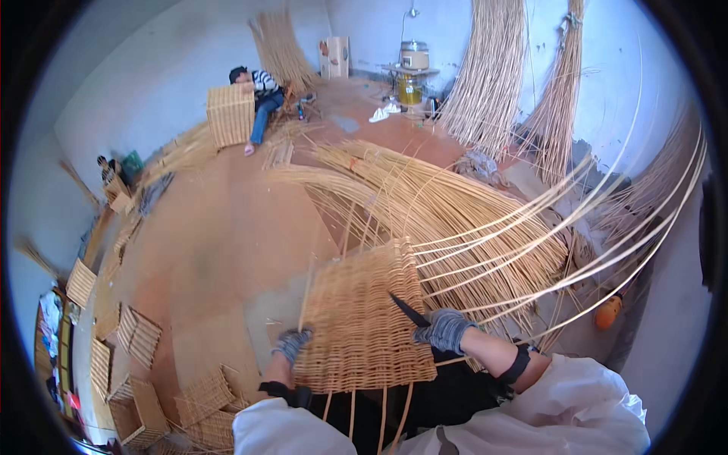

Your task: Manually weaving long wicker strips into a flat panel for a basket or furniture piece.

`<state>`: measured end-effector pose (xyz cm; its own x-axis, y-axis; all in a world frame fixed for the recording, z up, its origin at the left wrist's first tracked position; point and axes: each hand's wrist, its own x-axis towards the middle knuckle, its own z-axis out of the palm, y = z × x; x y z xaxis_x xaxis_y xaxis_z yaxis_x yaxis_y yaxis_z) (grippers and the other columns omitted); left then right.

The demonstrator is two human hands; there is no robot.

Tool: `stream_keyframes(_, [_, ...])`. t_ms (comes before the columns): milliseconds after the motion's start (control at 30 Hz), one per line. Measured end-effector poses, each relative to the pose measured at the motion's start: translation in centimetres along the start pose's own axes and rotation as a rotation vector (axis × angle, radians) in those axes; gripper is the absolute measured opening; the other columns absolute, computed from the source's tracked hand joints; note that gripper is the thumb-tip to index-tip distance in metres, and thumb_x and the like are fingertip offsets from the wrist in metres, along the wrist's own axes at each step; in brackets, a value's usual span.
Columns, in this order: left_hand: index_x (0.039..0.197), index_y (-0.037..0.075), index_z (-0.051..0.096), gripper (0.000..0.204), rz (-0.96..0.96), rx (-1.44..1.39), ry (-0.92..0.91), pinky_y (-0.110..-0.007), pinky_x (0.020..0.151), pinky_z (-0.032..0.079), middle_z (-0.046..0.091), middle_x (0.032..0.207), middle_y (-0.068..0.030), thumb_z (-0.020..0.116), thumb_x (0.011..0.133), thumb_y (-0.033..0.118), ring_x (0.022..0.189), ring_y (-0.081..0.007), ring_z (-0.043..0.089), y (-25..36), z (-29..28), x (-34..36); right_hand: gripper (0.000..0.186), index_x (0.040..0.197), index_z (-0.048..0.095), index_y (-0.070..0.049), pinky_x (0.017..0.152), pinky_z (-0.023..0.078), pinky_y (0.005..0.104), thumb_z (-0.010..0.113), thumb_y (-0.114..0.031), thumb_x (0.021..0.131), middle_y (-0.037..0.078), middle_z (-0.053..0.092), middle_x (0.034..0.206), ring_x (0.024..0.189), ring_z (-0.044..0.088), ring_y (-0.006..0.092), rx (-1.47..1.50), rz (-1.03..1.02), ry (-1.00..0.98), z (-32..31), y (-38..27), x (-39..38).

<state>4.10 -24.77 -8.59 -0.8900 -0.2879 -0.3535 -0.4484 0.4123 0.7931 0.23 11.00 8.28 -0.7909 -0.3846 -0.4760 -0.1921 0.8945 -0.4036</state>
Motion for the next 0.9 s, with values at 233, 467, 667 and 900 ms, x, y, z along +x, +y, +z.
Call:
stream_keyframes(233, [0.098,0.003,0.062,0.044,0.352,0.094,0.688,-0.032,0.062,0.046,0.063,0.081,-0.0089,0.060,0.078,0.042,0.069,-0.0198,0.056,19.3,-21.0,-8.8,0.026,0.096,0.060,-0.001,0.058,0.046,0.0294,0.064,-0.022,0.079,0.009,0.059,0.066,0.058,0.053,0.0154,0.690,-0.539,0.466,-5.8,-7.9,-6.8])
stream_keyframes(467, [0.105,0.011,0.064,0.036,0.948,0.163,0.962,-0.024,0.059,0.042,0.063,0.088,0.0012,0.069,0.074,0.030,0.071,-0.0088,0.052,44.3,-29.5,-22.2,0.026,0.081,0.056,-0.003,0.050,0.040,0.0288,0.060,-0.029,0.082,0.005,0.051,0.059,0.052,0.046,0.0138,0.775,-0.908,0.739,-16.4,-14.4,-3.5])
stream_keyframes(667, [0.110,0.008,0.061,0.036,1.070,0.713,0.659,-0.028,0.086,0.045,0.061,0.106,-0.0038,0.066,0.078,0.023,0.095,-0.0152,0.057,51.0,-27.7,-27.9,0.040,0.084,0.058,-0.003,0.051,0.042,0.0308,0.052,-0.043,0.084,0.002,0.050,0.059,0.058,0.051,0.0160,0.822,-0.860,0.899,-25.3,-15.5,-2.2])
stream_keyframes(900, [0.087,0.002,0.068,0.014,1.361,0.254,0.621,-0.024,0.064,0.052,0.067,0.079,-0.0084,0.067,0.073,0.004,0.067,-0.0145,0.062,51.5,-15.0,-23.8,0.024,0.084,0.057,-0.004,0.053,0.042,0.0339,0.046,-0.025,0.089,0.013,0.056,0.070,0.059,0.053,0.0237,0.645,-0.849,1.298,-14.0,-13.0,-4.0])
